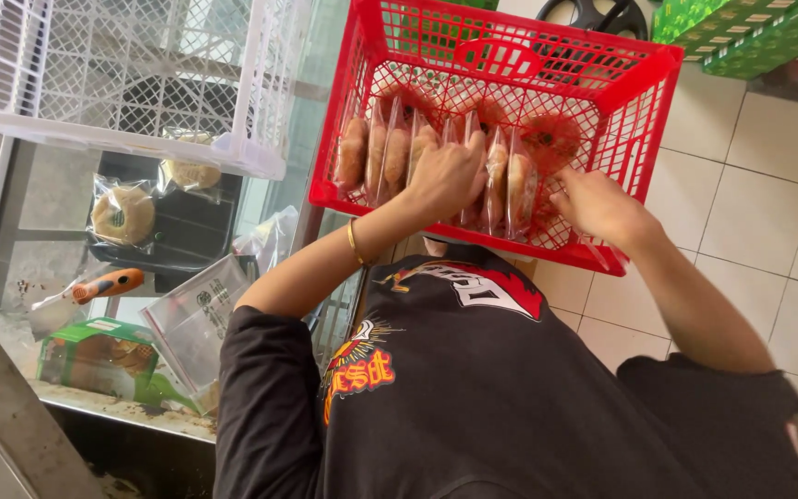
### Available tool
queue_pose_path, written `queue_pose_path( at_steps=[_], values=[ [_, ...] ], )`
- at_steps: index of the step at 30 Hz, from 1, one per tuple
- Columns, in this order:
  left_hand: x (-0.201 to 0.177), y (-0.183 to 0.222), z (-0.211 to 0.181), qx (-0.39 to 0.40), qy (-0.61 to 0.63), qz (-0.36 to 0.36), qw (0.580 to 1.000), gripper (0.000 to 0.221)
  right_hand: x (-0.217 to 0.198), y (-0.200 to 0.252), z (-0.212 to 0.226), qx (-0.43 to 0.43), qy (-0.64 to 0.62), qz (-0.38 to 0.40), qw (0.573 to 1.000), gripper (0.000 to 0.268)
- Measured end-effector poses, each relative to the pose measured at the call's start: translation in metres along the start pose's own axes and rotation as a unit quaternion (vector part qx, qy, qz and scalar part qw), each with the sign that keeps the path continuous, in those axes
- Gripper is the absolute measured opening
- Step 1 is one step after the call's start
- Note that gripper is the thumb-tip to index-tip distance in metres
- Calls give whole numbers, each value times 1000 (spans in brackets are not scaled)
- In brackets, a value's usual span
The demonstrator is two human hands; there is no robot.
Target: The person places bagels into plastic bags by hand and then arranges the bagged bagels into a red crate.
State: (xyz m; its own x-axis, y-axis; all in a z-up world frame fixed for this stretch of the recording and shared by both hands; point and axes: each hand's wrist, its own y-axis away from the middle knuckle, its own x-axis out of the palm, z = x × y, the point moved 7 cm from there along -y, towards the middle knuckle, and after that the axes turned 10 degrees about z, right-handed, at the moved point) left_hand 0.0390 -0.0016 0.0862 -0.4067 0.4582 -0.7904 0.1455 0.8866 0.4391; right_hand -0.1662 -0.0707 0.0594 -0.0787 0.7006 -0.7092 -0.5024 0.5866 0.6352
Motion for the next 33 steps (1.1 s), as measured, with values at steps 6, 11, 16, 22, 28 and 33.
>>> queue_pose_path(
  at_steps=[6, 11, 16, 22, 28, 33],
  values=[
    [29, 0, 7, 111, 36, -181, 976, 67, 30, -63, -14, -80, 75, 104, 989, 33],
    [33, 1, 10, 79, 64, -151, 983, 66, 24, -62, 3, -82, 68, 159, 982, 34],
    [53, -12, 24, 39, 87, -73, 993, 73, 45, -81, -17, -67, 116, 147, 980, 35],
    [39, 4, 17, 56, 90, -116, 988, 74, 29, -62, -14, -77, 120, 162, 976, 27],
    [13, 31, 17, 75, 85, -188, 976, 64, -52, 35, 51, -200, -5, 149, 968, 26],
    [-59, 106, 8, 100, 97, -320, 937, 46, -84, 108, 118, -408, -170, 188, 877, 19]
  ],
)
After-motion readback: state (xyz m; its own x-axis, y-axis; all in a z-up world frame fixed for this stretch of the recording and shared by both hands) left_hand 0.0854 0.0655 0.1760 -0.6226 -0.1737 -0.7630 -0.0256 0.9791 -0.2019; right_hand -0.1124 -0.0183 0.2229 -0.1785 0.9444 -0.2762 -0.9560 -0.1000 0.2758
